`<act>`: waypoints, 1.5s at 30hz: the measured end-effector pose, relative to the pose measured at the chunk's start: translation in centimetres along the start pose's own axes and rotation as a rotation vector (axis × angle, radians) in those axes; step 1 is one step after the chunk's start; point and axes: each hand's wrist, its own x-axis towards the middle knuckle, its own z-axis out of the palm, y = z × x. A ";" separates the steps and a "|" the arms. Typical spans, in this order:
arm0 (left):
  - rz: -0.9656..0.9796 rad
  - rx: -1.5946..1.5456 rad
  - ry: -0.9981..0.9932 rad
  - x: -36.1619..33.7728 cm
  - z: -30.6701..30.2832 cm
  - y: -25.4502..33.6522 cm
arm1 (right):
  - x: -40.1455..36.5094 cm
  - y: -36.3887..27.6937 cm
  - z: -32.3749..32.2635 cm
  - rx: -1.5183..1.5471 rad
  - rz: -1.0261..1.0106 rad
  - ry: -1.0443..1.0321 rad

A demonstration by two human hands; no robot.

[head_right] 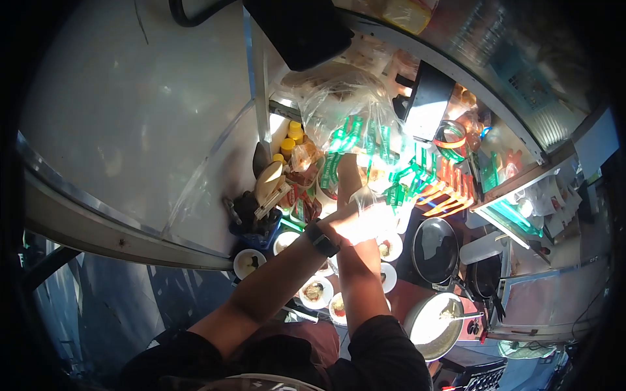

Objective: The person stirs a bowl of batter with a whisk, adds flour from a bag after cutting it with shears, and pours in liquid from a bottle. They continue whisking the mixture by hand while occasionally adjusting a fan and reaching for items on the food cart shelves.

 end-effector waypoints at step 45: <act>-0.979 0.271 -0.212 -9.5 29.6 5.4 | -38.8 -23.0 -18.6 0.763 0.391 0.945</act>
